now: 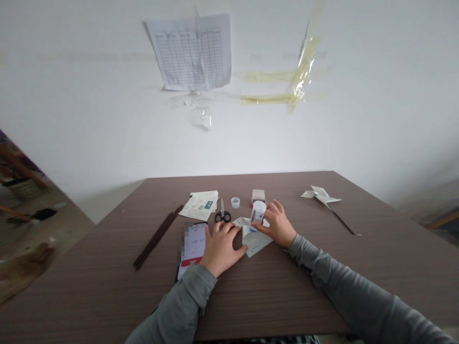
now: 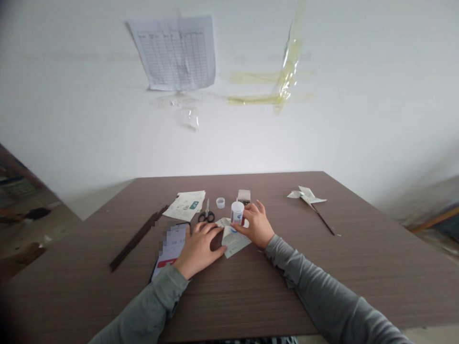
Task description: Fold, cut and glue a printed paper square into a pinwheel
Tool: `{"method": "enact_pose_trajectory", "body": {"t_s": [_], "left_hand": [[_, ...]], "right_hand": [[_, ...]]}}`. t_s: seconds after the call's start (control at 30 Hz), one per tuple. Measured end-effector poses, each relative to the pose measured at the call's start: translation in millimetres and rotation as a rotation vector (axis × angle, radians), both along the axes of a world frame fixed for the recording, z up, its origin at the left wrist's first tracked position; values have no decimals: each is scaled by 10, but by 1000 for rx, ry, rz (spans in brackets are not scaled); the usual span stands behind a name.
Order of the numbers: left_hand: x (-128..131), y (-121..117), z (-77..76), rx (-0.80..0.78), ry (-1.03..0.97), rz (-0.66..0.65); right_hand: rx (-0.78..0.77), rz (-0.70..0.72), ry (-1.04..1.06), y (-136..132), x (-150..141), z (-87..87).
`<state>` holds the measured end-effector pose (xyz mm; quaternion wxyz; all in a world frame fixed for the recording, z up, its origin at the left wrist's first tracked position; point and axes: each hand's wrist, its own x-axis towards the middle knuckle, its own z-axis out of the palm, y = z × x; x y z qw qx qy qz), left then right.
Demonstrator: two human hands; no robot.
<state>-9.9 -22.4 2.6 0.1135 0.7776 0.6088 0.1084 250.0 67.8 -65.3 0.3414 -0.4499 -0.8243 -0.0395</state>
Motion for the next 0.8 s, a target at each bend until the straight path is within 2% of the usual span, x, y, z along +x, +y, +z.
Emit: {"method": "enact_pose_trajectory", "body": {"t_s": [0.37, 0.8], "left_hand": [[18, -11, 43, -16, 16, 6], [18, -8, 24, -1, 17, 15]], "right_hand": [[7, 7, 5, -5, -6, 21], [-43, -19, 25, 6, 4, 16]]}}
